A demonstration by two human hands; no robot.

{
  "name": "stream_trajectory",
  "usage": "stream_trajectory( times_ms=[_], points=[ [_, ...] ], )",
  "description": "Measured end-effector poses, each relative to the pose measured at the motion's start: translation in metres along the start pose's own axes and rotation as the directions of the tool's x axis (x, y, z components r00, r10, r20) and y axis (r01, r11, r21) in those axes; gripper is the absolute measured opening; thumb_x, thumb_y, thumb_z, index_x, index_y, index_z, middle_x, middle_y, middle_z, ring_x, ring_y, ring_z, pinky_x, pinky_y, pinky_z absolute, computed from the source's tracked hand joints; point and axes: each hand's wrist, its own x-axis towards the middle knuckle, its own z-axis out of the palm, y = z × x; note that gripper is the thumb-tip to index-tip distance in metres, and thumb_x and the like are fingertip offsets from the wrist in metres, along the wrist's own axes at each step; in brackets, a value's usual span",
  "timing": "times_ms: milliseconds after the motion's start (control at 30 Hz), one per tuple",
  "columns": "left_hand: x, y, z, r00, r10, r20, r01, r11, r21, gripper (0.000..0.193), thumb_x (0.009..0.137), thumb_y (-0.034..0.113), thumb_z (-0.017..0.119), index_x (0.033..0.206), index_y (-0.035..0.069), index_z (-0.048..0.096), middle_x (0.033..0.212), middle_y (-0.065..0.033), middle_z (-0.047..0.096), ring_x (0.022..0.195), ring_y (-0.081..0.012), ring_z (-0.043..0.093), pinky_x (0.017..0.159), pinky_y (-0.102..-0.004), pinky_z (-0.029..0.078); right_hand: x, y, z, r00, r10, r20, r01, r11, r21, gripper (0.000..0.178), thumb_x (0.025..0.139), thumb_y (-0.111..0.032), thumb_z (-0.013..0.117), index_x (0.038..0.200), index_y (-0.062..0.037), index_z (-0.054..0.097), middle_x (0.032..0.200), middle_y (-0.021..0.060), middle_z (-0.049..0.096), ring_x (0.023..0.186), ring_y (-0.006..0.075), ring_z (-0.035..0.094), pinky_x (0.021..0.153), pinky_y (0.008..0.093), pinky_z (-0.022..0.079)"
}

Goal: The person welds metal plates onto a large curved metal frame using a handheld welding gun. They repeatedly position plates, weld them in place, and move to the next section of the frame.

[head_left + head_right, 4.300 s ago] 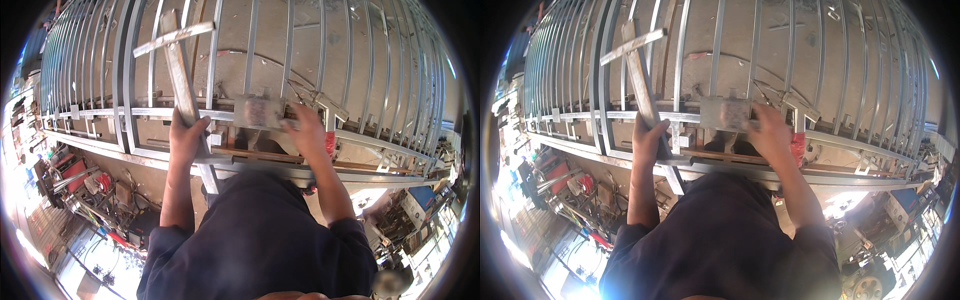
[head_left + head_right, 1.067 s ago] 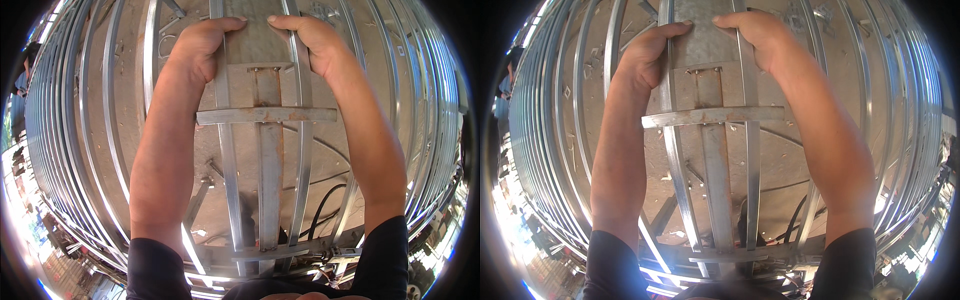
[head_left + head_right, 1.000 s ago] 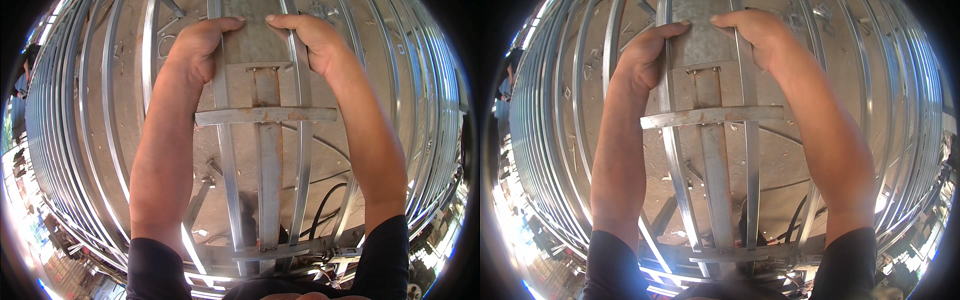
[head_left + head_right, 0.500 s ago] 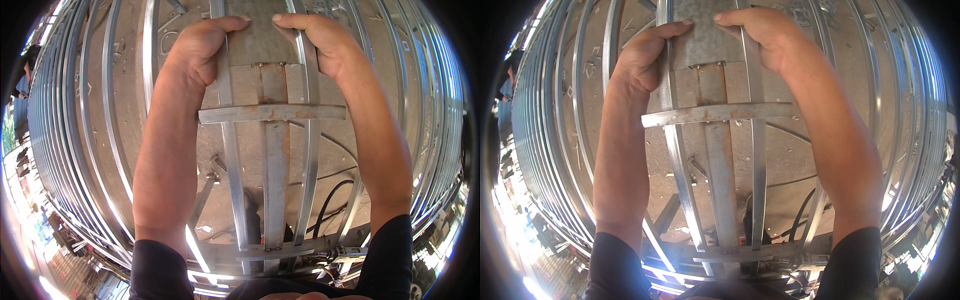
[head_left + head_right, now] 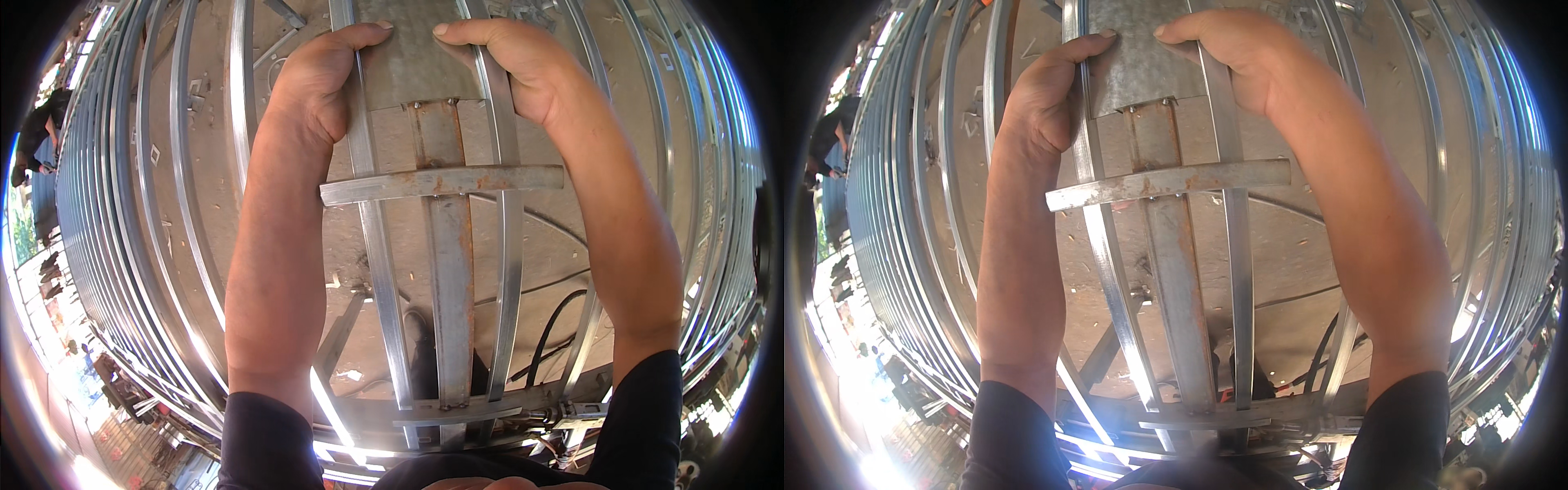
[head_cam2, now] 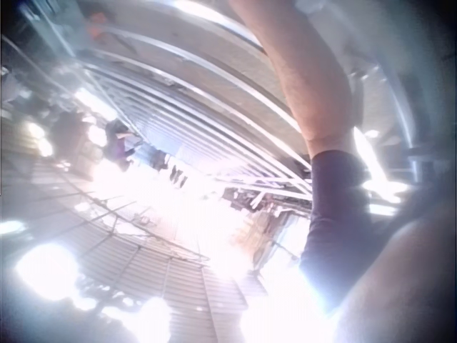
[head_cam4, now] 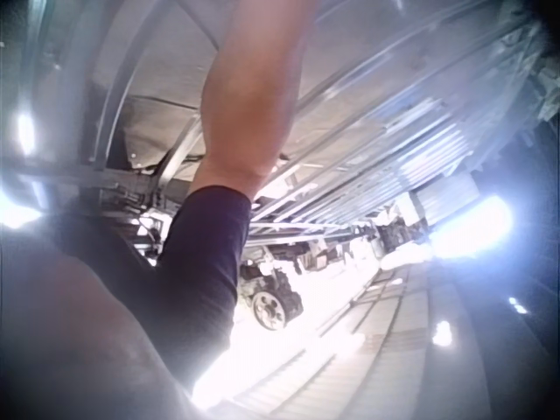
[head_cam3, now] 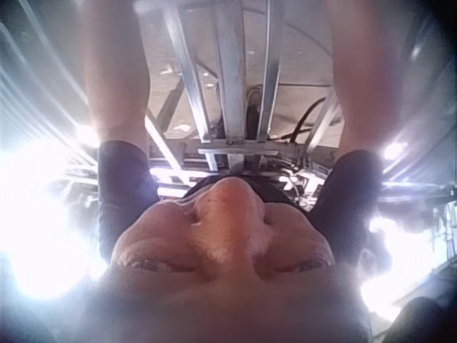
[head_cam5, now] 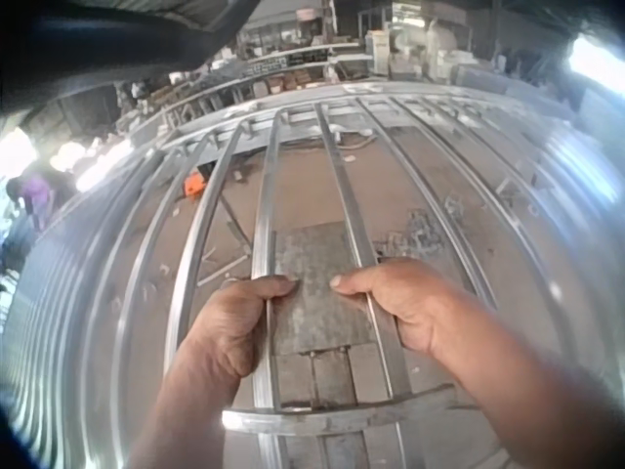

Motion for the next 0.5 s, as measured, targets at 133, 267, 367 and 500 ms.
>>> stream_trajectory(
  times_ms=[133, 267, 367, 500],
  points=[
    [-0.0004, 0.0014, 0.0006, 1.0, -0.019, 0.013, 0.019, 0.999, 0.029, 0.023, 0.095, 0.01, 0.07, 0.113, -0.003, 0.066, 0.105, -0.009, 0.07, 0.097, -0.0169, 0.068, 0.089, -0.0293, 0.057, -0.0018, -0.0004, -0.0015, 1.0, -0.007, -0.001, 0.007, 1.0, 0.02, 0.023, 0.088, -0.012, 0.079, 0.104, 0.0025, 0.071, 0.097, 0.0083, 0.072, 0.086, 0.0148, 0.07, 0.079, 0.0289, 0.058],
    [-0.0048, 0.0016, 0.0051, 1.0, 0.005, 0.004, -0.006, 0.998, 0.056, 0.026, 0.095, 0.009, 0.069, 0.116, -0.004, 0.065, 0.109, -0.0094, 0.07, 0.101, -0.0167, 0.067, 0.092, -0.0283, 0.055, -0.0041, -0.0013, -0.0015, 0.999, 0.033, 0.026, -0.035, 0.997, 0.071, 0.024, 0.087, -0.013, 0.079, 0.103, 0.0024, 0.071, 0.097, 0.0085, 0.072, 0.087, 0.0157, 0.07, 0.079, 0.0294, 0.058],
    [-0.0052, 0.0011, 0.0053, 1.0, 0.015, -0.017, -0.014, 0.999, 0.034, 0.027, 0.096, 0.009, 0.069, 0.118, -0.005, 0.065, 0.111, -0.0102, 0.07, 0.104, -0.0164, 0.067, 0.094, -0.026, 0.054, 0.0, 0.0002, -0.0021, 1.0, 0.019, 0.017, -0.02, 0.999, 0.036, 0.024, 0.087, -0.015, 0.079, 0.103, 0.0019, 0.071, 0.097, 0.0088, 0.073, 0.087, 0.0165, 0.07, 0.08, 0.0305, 0.059],
    [-0.0035, -0.0007, 0.0009, 0.999, 0.039, 0.021, -0.04, 0.999, 0.024, 0.027, 0.095, 0.01, 0.069, 0.117, -0.006, 0.066, 0.113, -0.0108, 0.07, 0.106, -0.0165, 0.067, 0.094, -0.0245, 0.054, 0.0049, 0.0029, -0.0016, 0.997, 0.057, 0.047, -0.059, 0.996, 0.06, 0.03, 0.089, -0.017, 0.078, 0.112, 0.0003, 0.069, 0.097, 0.0086, 0.073, 0.084, 0.0162, 0.068, 0.078, 0.0313, 0.057]
  ],
)
